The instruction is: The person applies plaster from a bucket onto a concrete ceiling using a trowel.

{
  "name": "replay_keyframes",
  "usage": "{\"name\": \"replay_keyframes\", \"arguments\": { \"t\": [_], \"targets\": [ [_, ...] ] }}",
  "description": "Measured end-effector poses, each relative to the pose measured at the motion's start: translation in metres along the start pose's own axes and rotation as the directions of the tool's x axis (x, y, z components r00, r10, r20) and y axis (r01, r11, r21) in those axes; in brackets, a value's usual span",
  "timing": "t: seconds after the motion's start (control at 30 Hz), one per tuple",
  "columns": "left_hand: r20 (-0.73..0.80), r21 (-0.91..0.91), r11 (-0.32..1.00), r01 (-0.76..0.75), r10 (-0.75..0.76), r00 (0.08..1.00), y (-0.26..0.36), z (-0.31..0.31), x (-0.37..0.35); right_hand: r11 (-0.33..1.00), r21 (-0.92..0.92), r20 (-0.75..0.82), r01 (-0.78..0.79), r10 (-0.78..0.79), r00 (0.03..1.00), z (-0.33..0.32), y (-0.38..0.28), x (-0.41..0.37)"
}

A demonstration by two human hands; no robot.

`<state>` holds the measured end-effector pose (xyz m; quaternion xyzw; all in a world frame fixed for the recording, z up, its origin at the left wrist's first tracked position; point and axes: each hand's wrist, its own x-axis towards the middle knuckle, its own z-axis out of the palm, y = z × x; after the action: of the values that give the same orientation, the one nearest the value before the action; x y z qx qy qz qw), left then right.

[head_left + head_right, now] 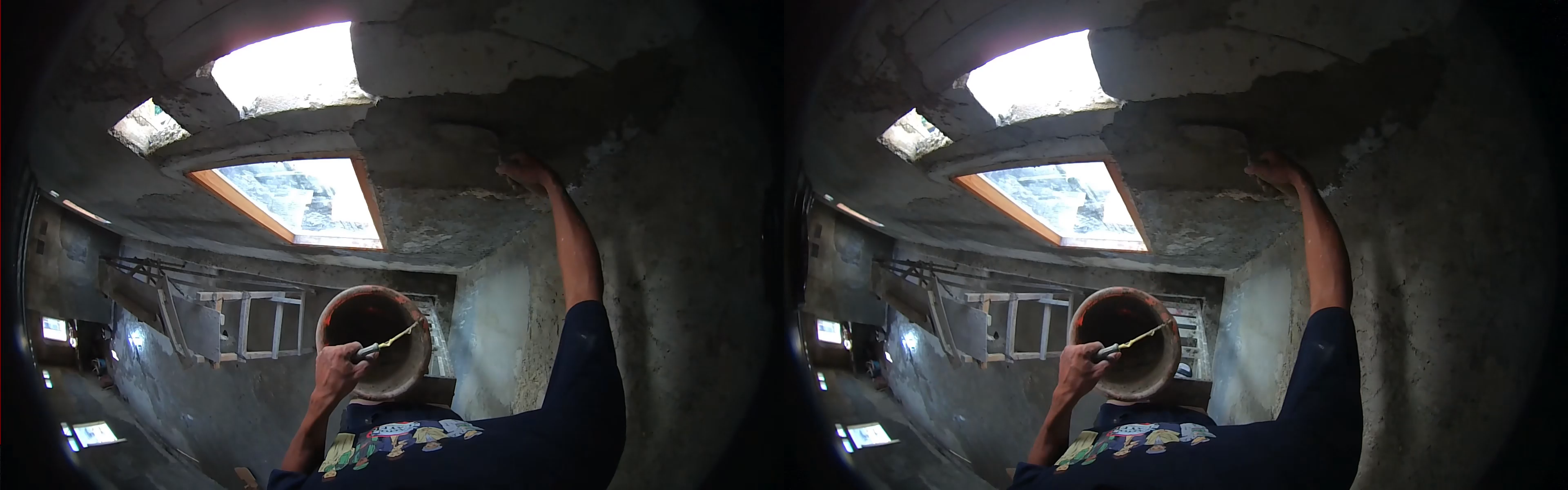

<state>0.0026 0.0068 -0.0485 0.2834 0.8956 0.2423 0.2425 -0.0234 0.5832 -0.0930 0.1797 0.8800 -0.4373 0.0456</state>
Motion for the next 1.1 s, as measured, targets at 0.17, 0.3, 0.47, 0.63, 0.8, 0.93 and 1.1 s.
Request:
{"name": "replay_keyframes", "arguments": {
  "t": [0.17, 0.3, 0.47, 0.63, 0.8, 0.93, 1.1],
  "targets": [
    [0.098, 0.016, 0.999, 0.047, -0.048, 0.994, 0.005, 0.004, -0.006, 0.992, 0.126, 0.114, -0.001, -0.013, 0.993, -0.023, -0.007, -0.015],
    [0.098, 0.006, 0.999, 0.040, -0.041, 0.994, -0.003, 0.014, -0.008, 0.967, 0.230, 0.112, -0.109, 0.085, 0.990, -0.038, -0.011, -0.036],
    [0.087, -0.009, 0.999, 0.044, -0.043, 0.995, -0.004, 0.014, -0.007, 0.977, 0.119, -0.008, -0.177, 0.179, 0.984, -0.049, 0.007, -0.070],
    [0.082, -0.016, 0.997, 0.073, -0.072, 0.994, -0.001, 0.014, -0.005, 0.953, -0.303, -0.304, -0.024, -0.073, 0.950, -0.035, 0.056, -0.091],
    [0.037, -0.057, 0.996, 0.064, -0.061, 0.997, -0.009, 0.024, -0.007, 0.794, -0.605, -0.317, -0.051, -0.181, 0.931, 0.002, 0.007, -0.087],
    [0.067, -0.037, 0.990, 0.138, -0.135, 0.989, -0.005, 0.024, -0.007, 0.774, -0.632, -0.322, -0.020, -0.239, 0.916, 0.024, -0.034, -0.059],
    [0.024, -0.081, 0.984, 0.162, -0.160, 0.987, -0.010, 0.028, -0.009, 0.769, -0.639, -0.335, 0.015, -0.296, 0.894, 0.020, -0.052, -0.022]
  ]
}}
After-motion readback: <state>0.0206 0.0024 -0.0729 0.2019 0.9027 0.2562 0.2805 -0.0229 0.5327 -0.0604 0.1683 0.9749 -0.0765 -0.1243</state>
